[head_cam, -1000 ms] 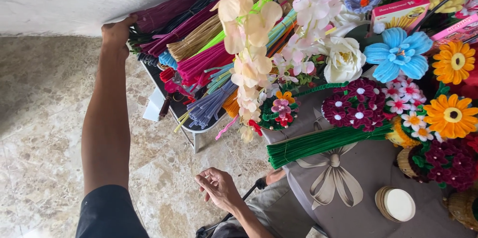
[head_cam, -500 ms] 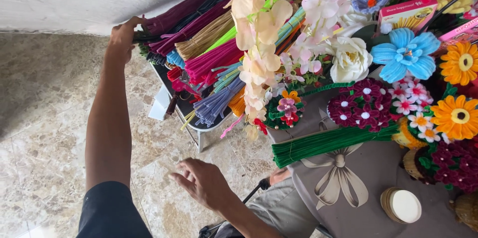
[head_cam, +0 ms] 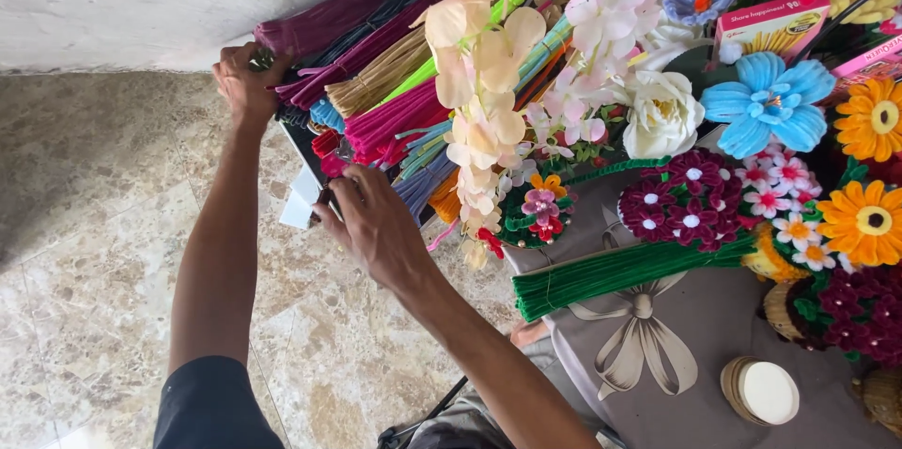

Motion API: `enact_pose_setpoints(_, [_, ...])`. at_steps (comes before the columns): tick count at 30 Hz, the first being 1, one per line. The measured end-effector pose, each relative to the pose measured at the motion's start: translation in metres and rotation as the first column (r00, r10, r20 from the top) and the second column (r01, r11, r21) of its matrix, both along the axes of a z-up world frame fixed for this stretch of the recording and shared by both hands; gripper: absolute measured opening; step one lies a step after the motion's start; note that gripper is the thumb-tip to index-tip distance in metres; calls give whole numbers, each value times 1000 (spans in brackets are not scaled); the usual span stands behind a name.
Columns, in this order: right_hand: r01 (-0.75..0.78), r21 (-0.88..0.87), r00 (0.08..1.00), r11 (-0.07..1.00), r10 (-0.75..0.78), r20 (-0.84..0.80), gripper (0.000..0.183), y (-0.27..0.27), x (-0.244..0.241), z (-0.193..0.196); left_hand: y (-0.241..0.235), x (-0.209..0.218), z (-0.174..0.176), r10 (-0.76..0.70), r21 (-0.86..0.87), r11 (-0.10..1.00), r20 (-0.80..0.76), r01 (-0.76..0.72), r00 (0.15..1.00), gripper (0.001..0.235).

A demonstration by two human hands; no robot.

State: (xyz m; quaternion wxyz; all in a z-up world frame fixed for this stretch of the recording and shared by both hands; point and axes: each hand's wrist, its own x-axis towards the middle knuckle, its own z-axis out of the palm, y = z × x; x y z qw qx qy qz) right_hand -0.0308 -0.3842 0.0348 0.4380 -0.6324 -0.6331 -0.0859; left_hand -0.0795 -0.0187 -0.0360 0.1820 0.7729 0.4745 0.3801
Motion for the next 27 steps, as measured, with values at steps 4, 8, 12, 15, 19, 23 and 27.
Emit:
enact_pose_setpoints(4, [89,-21,993,996,-87,79,38,0,11,-18,-31,2,15,122,244,965,-109,-92,987,23])
enact_pose_setpoints(8, [98,-69,993,993,-93,68,38,-5,14,-12,-10,7,7,76,190,980,-69,-62,995,20])
enact_pose_setpoints(12, [125,-146,990,981,-115,79,45,-4,15,-24,-42,1,41,-47,-63,997,56,50,997,22])
enact_pose_setpoints(15, [149,-184,986,972,-132,99,45,-5,17,-27,-53,1,49,-87,-169,977,235,129,968,25])
enact_pose_setpoints(19, [187,-207,977,960,-159,144,44,-7,11,-27,-37,-16,28,181,-11,983,-9,-181,983,28])
enact_pose_setpoints(23, [168,-171,977,971,-141,161,40,-2,15,-42,-51,-18,49,146,-135,981,51,-138,988,24])
enact_pose_setpoints(27, [159,-202,981,966,-131,145,37,-9,16,-29,-48,-14,41,147,-137,984,248,-116,958,23])
